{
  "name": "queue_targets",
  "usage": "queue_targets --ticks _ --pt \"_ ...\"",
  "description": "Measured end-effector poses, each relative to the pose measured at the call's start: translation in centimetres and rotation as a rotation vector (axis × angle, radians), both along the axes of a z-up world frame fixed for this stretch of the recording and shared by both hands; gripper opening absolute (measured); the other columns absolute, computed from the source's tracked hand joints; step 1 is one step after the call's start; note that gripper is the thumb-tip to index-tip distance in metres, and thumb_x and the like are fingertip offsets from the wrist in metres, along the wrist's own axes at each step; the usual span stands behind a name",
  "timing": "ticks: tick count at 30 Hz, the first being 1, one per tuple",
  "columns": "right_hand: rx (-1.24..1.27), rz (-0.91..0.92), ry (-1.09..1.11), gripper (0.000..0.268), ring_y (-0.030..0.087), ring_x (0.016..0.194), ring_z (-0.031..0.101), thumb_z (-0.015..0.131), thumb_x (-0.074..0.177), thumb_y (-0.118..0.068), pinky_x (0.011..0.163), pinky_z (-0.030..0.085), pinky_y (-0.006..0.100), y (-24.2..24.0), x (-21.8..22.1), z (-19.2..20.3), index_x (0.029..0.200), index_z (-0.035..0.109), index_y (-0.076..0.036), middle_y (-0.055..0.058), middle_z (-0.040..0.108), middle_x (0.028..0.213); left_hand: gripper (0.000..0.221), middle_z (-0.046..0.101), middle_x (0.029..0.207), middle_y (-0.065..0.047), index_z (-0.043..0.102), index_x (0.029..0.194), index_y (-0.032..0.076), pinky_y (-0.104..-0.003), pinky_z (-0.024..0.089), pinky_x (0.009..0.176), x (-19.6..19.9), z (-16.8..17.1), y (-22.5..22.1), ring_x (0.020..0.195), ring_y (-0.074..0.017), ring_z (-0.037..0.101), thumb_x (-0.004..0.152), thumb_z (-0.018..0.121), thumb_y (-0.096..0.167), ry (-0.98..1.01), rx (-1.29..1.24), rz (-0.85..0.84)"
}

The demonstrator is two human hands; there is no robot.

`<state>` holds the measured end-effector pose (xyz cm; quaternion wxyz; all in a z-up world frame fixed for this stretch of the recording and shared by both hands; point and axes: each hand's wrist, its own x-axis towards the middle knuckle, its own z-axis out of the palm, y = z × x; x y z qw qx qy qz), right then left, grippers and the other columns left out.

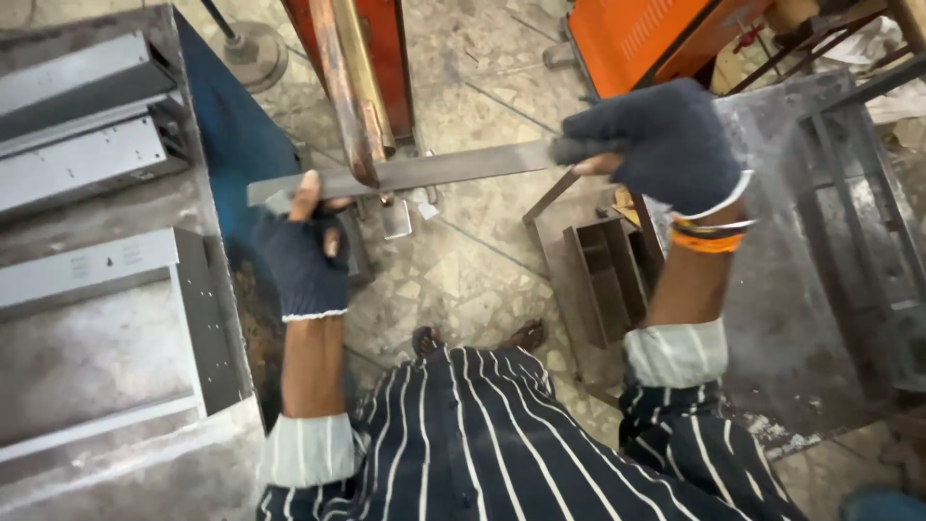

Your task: The person assembles and spot welds metal panels and components to create a metal enclosure.

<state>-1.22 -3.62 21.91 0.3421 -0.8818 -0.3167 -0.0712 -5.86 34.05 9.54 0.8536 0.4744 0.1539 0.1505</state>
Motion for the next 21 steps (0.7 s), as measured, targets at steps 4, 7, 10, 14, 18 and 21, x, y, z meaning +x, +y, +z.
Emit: queue_targets --ticks 4,7,10,14,18,21 --pt "-0.066 0.019 -0.15 0.032 0.019 0.066 0.074 0.092 0.08 -0.03 0.06 0.056 0.033 7.6 0.4 0.0 0.104 0.083 -0.012 0.009 0.08 0.087 0.023 0.072 0.075 -0.011 0.061 0.084 0.011 -0.023 0.03 0.039 0.2 -6.2 7.8 0.044 -0.0095 0.048 0.099 0.077 0.019 0.133 -0.046 0.131" --pt "-0.214 -0.016 -0.198 0.036 0.022 0.062 0.073 0.092 0.07 -0.031 0.06 0.054 0.036 8.7 1.3 -0.4 0.103 0.086 -0.016 0.008 0.079 0.08 0.031 0.072 0.081 -0.014 0.062 0.084 0.003 -0.026 0.027 0.042 0.4 -5.2 9.0 0.045 -0.0124 0.044 0.107 0.075 0.019 -0.085 -0.143 0.052" --pt "0.034 0.125 -0.299 0.04 0.021 0.082 0.076 0.092 0.082 -0.034 0.075 0.06 0.03 5.5 1.3 -1.7 0.111 0.079 -0.01 0.011 0.077 0.096 0.027 0.072 0.079 -0.011 0.06 0.083 0.007 -0.026 0.025 0.035 0.1 -2.7 6.2 0.039 -0.0131 0.043 0.103 0.074 0.019 -0.086 -0.18 -0.028" --pt "-0.054 -0.002 -0.099 0.027 0.011 0.068 0.075 0.09 0.09 -0.032 0.065 0.059 0.024 4.6 1.1 -0.4 0.108 0.081 -0.014 0.006 0.078 0.088 0.017 0.075 0.077 -0.014 0.064 0.09 0.007 -0.026 0.026 0.035 -0.7 -2.2 3.2 0.039 -0.0123 0.044 0.097 0.075 0.018 0.081 -0.034 0.136" --pt "0.04 0.072 0.004 0.022 0.011 0.063 0.073 0.084 0.089 -0.029 0.056 0.057 0.027 11.1 1.4 -3.0 0.106 0.082 -0.016 0.001 0.08 0.087 0.017 0.072 0.089 -0.014 0.065 0.099 0.005 -0.026 0.028 0.04 -0.7 -9.5 13.4 0.045 -0.0148 0.046 0.103 0.076 0.019 -0.205 -0.307 0.114" --pt "0.0 0.095 -0.085 0.035 0.021 0.072 0.073 0.087 0.076 -0.035 0.065 0.056 0.036 15.5 -0.6 -3.3 0.105 0.08 -0.017 0.004 0.078 0.086 0.024 0.076 0.105 -0.017 0.068 0.109 0.0 -0.023 0.026 0.037 -3.4 -4.9 15.2 0.049 -0.0159 0.05 0.103 0.077 0.021 -0.273 -0.236 0.194"
